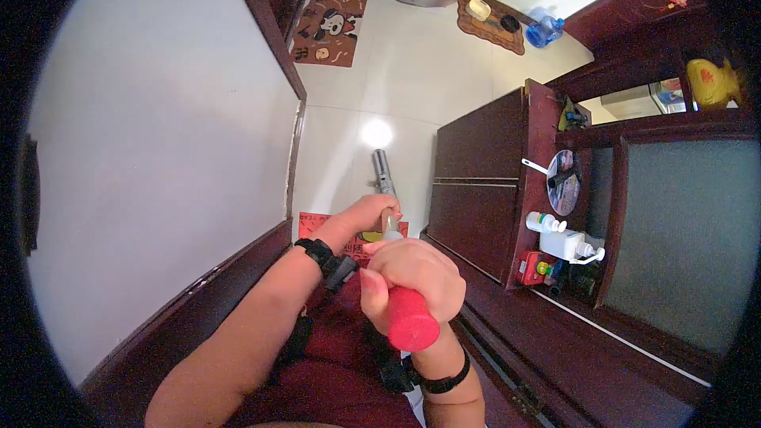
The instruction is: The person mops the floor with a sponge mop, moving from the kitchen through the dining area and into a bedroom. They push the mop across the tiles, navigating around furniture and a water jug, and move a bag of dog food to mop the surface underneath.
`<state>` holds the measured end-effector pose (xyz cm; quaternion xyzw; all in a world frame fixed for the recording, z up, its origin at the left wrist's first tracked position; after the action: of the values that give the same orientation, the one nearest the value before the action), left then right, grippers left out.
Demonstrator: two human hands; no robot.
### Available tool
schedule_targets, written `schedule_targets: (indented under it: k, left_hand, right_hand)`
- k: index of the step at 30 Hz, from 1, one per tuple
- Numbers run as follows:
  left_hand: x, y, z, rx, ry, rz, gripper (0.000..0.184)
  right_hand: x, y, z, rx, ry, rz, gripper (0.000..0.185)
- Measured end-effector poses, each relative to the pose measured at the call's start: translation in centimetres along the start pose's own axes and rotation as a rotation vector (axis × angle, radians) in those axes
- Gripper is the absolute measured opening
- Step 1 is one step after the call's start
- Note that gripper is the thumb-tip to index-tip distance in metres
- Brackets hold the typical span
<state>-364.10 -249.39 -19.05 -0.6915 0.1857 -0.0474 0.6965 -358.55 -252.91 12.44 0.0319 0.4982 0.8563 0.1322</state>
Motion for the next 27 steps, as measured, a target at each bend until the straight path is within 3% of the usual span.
schedule_targets:
  k: [3,10,13,18,22,27]
  left_hand:
    - [-1.7,1.1,-0.9,-0.086,0.023,0.056,0.014]
    - [-2.9,-0.4,-2.3,0.065,0.01,0.224,0.009]
    - [-2.5,-3.3,-3.3,0.196,-0.182,0.204,0.011]
    - [-2.0,-6.2,-3.9,0.058,-0.478,0.222,0.017]
    - [-0.7,-3.3,-3.8,0.035,-0.696,0.117,0.022]
    - [-0.6,-3.1,-6.3,0.1,-0.68,0.26,0.023]
  right_hand:
    - [0.9,0.6,-0.5,0.023,-0.021,0.064,0.012]
    - [-0.1,2.0,-0.9,0.07,0.022,0.115,0.011]
    - [-1.5,3.6,-0.7,0.082,0.073,0.129,0.013]
    - [-3.3,5.7,0.2,0.055,0.21,0.234,0.023]
    - [-4.2,4.9,-1.3,0.152,-0.016,0.249,0.027]
    - [-7.6,2.4,-3.0,0.255,0.394,0.36,0.024]
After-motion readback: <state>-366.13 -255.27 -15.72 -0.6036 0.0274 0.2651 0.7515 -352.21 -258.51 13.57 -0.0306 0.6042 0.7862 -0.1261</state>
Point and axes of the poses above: each hand's wrist, its own z-axis towards the middle knuckle, its own x-axis out of the palm, y = z × x, the point moved 2 cm from there along z, towards the middle knuckle, and after that the axes turned 14 degrees about -y, right-handed, at the moved point
